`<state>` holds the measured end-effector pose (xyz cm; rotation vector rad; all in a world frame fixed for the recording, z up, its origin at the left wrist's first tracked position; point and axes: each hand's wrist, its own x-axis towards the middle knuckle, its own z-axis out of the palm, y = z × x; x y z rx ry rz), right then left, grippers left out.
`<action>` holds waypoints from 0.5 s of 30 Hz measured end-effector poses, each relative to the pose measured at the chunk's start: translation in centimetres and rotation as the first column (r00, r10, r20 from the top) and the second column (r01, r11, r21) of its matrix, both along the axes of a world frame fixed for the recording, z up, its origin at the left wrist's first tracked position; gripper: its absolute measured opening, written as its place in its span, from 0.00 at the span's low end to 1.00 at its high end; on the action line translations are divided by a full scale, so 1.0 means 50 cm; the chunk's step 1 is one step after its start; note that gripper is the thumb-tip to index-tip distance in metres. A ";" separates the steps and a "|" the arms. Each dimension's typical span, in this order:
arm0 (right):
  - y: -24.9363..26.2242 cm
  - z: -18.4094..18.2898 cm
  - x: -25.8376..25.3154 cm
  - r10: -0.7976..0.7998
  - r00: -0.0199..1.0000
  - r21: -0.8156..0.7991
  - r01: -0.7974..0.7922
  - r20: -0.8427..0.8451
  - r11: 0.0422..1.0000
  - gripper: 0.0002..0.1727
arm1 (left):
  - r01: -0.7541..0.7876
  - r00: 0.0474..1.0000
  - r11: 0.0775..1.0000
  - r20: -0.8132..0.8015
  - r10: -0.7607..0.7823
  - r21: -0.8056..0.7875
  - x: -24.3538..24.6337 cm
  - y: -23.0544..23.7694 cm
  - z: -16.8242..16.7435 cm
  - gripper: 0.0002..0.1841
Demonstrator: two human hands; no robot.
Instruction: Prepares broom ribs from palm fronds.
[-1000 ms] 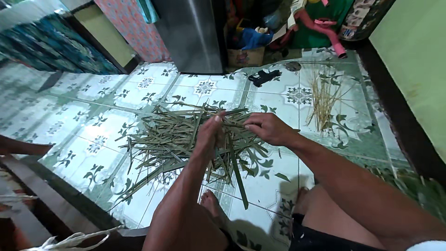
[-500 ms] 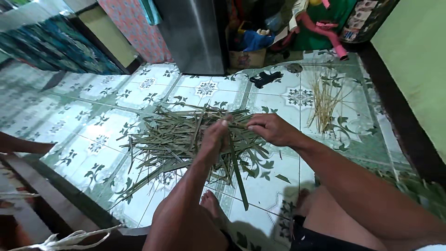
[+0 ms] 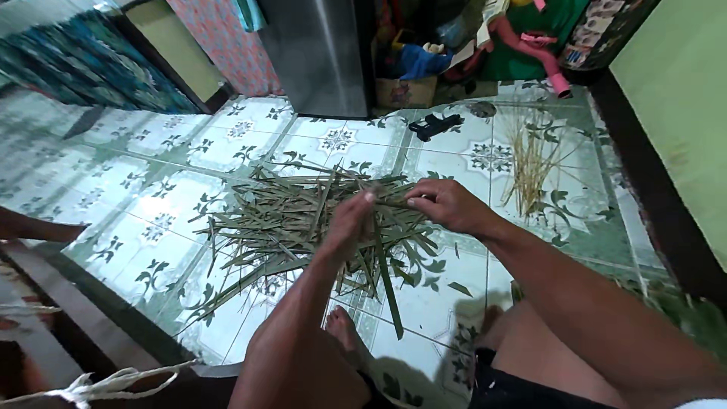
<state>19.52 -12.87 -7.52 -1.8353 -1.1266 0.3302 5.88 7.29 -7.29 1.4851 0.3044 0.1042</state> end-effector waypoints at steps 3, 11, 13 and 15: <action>-0.004 -0.006 0.001 -0.037 0.999 0.020 0.036 0.012 0.999 0.10 | -0.114 0.992 0.993 0.056 0.116 -0.038 0.010 0.042 -0.005 0.21; -0.004 0.012 -0.008 -0.025 0.993 0.017 0.027 -0.112 0.999 0.09 | -0.116 0.992 0.993 0.053 0.116 -0.002 0.018 0.012 -0.008 0.21; -0.006 0.009 -0.006 -0.013 0.988 0.012 0.015 -0.154 1.000 0.10 | -0.137 0.987 0.990 0.076 0.139 -0.022 0.023 0.020 -0.018 0.22; -0.003 0.007 -0.004 -0.006 0.982 0.013 0.008 -0.190 1.000 0.11 | -0.049 0.997 0.999 0.052 0.049 0.003 0.016 -0.018 -0.025 0.21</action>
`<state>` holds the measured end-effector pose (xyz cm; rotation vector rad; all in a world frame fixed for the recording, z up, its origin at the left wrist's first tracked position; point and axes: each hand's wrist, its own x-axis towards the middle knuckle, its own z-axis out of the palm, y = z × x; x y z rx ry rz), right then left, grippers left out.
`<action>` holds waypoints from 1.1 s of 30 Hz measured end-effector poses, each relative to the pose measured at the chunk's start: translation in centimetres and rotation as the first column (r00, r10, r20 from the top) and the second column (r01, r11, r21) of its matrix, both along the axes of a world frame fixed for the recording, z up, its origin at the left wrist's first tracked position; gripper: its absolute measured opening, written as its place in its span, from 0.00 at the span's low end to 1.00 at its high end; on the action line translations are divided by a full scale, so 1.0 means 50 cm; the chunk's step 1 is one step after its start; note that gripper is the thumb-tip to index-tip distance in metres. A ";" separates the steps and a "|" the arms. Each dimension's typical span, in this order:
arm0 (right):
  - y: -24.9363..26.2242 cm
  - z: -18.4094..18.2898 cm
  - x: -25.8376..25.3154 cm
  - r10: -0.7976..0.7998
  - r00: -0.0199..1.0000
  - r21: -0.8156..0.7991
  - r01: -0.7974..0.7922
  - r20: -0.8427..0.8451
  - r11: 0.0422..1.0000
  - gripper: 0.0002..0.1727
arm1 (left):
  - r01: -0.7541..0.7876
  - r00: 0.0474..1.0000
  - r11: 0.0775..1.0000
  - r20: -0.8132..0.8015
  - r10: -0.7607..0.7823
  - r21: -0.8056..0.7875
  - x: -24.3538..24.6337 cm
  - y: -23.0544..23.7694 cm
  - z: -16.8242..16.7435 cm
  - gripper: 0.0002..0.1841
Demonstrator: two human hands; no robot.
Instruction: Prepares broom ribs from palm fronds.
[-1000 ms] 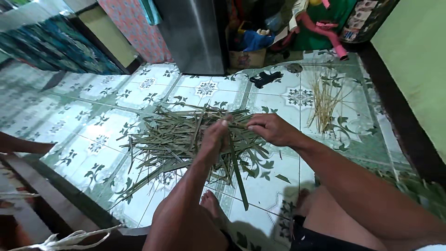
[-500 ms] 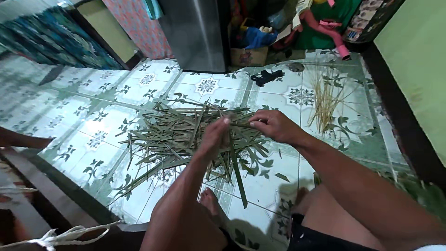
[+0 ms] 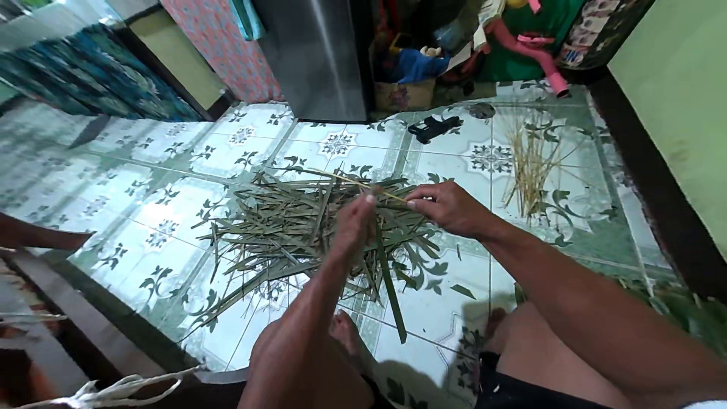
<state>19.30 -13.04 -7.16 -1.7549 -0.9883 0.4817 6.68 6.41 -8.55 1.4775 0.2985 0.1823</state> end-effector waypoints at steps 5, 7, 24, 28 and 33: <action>-0.002 0.004 -0.002 0.022 1.000 -0.014 -0.022 -0.005 1.000 0.12 | -0.072 0.996 0.996 0.041 0.074 -0.049 -0.002 0.023 0.012 0.22; -0.002 0.000 0.001 0.030 0.999 -0.014 -0.030 -0.012 0.999 0.12 | -0.117 0.991 0.991 0.057 0.121 -0.071 0.004 0.041 0.013 0.24; -0.004 0.007 0.005 0.060 0.998 -0.013 -0.060 0.033 0.998 0.11 | -0.024 0.999 0.998 0.030 0.026 -0.064 -0.026 0.012 0.003 0.23; -0.014 0.002 0.019 0.053 0.998 -0.035 -0.052 0.019 0.998 0.11 | -0.252 0.963 0.960 0.072 0.261 -0.120 -0.021 0.106 0.016 0.20; -0.016 -0.006 0.038 -0.038 0.995 -0.143 0.024 -0.092 0.989 0.13 | -0.359 0.924 0.922 0.088 0.373 -0.146 -0.021 0.119 0.019 0.24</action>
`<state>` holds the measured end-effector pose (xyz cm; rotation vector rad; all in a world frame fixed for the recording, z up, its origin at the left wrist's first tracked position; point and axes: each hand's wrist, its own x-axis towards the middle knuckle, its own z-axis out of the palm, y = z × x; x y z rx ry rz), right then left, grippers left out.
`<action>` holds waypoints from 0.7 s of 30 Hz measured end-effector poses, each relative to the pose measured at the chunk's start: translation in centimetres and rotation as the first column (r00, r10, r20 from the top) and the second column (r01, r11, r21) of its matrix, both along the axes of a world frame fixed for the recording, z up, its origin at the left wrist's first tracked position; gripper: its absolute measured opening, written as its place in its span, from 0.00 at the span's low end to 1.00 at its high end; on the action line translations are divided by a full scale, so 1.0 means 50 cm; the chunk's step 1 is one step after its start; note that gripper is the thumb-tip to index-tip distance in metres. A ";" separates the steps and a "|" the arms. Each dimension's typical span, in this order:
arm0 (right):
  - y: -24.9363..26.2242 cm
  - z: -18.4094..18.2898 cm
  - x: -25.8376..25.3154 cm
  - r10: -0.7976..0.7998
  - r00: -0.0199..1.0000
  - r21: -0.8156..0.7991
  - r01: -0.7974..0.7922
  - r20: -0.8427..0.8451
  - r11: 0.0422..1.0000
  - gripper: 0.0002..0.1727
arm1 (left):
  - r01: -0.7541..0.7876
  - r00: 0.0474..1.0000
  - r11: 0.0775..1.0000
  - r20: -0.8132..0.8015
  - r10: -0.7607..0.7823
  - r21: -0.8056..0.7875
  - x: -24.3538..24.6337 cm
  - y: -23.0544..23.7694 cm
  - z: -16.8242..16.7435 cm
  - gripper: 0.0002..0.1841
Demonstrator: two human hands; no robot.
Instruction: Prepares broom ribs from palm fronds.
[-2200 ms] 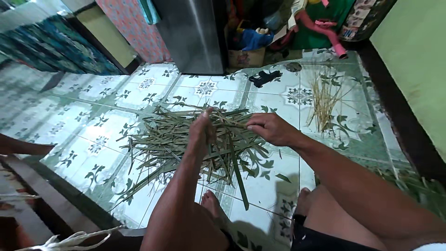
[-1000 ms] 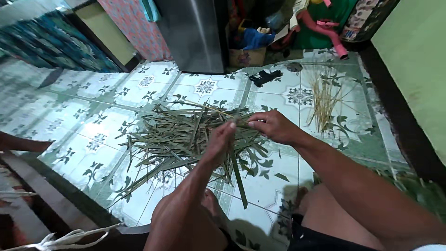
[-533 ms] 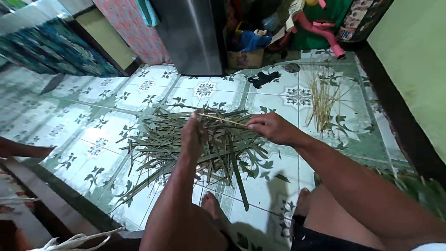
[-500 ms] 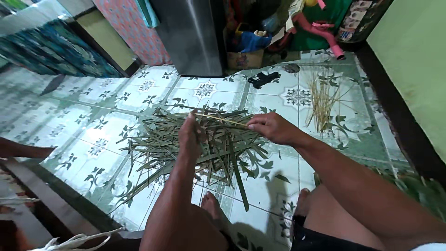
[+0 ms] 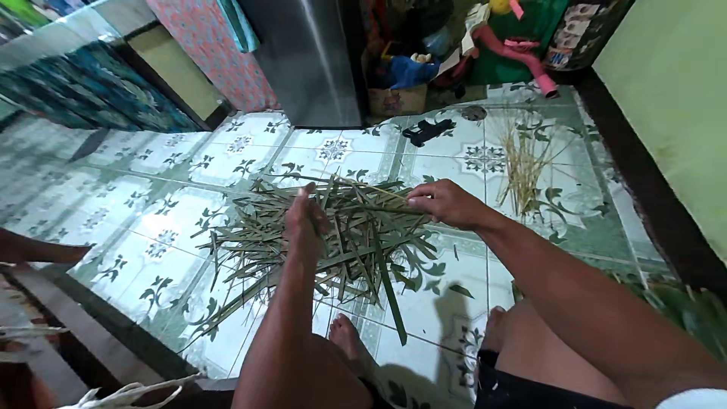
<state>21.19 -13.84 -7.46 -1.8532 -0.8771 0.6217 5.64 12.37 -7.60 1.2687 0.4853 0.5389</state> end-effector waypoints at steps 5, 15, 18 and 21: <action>0.020 -0.002 -0.016 0.047 0.993 0.029 -0.044 -0.111 0.999 0.11 | 0.404 0.911 0.894 -0.174 -0.374 0.192 -0.001 -0.124 -0.020 0.24; 0.014 -0.001 -0.025 0.129 0.983 0.090 -0.119 -0.127 0.989 0.12 | 0.326 0.945 0.945 -0.030 -0.325 0.014 0.013 -0.075 0.000 0.23; 0.019 0.004 -0.034 0.145 0.984 0.098 -0.135 -0.100 0.986 0.13 | 0.476 0.874 0.875 -0.162 -0.459 0.087 0.011 -0.135 -0.009 0.20; 0.019 0.006 -0.035 0.175 0.984 0.092 -0.172 -0.029 0.981 0.13 | 0.523 0.846 0.851 -0.150 -0.512 0.050 0.006 -0.137 -0.001 0.19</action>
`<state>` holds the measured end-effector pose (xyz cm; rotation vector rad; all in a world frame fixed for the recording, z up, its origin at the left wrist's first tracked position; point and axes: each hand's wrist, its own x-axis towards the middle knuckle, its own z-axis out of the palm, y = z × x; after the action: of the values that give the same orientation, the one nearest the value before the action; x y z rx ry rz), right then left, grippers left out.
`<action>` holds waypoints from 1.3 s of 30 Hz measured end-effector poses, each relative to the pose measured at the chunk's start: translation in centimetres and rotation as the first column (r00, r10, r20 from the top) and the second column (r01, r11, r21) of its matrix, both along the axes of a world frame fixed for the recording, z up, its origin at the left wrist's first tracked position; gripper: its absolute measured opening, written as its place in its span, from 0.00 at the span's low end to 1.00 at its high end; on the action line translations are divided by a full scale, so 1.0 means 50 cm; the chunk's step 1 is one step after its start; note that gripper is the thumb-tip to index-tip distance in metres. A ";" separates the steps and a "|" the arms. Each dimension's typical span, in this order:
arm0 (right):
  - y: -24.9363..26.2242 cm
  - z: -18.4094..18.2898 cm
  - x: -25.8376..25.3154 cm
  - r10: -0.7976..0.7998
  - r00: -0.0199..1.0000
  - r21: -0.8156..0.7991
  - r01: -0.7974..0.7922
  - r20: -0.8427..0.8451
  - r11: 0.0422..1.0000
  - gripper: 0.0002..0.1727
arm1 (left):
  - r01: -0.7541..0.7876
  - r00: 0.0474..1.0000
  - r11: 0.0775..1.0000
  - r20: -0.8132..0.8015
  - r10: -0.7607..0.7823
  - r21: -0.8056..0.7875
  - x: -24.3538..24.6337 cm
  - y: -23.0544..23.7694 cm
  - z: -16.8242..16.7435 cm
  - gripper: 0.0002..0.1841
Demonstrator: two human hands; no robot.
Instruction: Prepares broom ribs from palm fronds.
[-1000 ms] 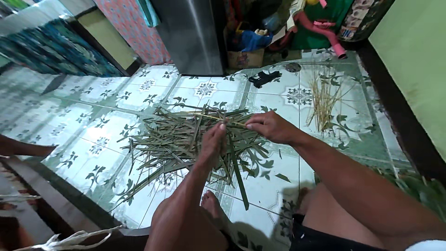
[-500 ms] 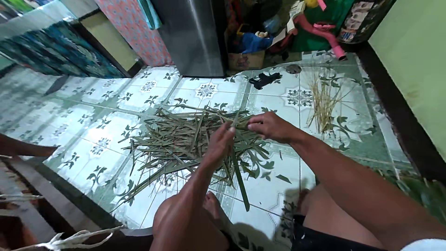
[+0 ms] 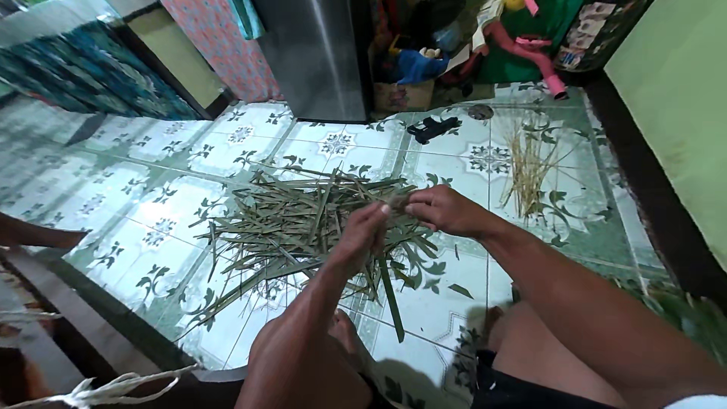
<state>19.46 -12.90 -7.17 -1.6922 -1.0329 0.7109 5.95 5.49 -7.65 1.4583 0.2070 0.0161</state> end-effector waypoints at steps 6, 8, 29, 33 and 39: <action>-0.010 -0.009 0.010 0.002 0.996 0.019 -0.004 0.092 1.000 0.13 | -0.143 0.986 0.979 0.062 0.154 -0.148 -0.003 0.059 0.002 0.24; -0.010 -0.007 0.010 0.009 0.992 0.020 -0.011 0.124 1.000 0.13 | -0.044 0.998 0.992 0.034 0.048 -0.117 -0.009 0.026 -0.001 0.24; -0.010 0.000 0.010 0.013 0.972 0.084 -0.033 0.233 0.996 0.13 | -0.032 0.999 0.977 0.032 0.039 -0.210 -0.007 0.031 0.001 0.24; -0.009 -0.005 0.008 -0.017 0.951 0.116 -0.020 0.310 0.993 0.12 | -0.124 0.988 0.968 0.060 0.140 -0.220 0.001 0.075 -0.001 0.24; -0.018 -0.004 0.011 -0.042 0.920 0.172 -0.028 0.389 0.985 0.11 | -0.124 0.986 0.976 0.087 0.142 -0.181 -0.011 0.064 0.007 0.23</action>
<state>19.99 -13.81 -7.37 -1.7186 -1.3240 0.2652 5.42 8.68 -7.27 1.2628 0.2194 0.1754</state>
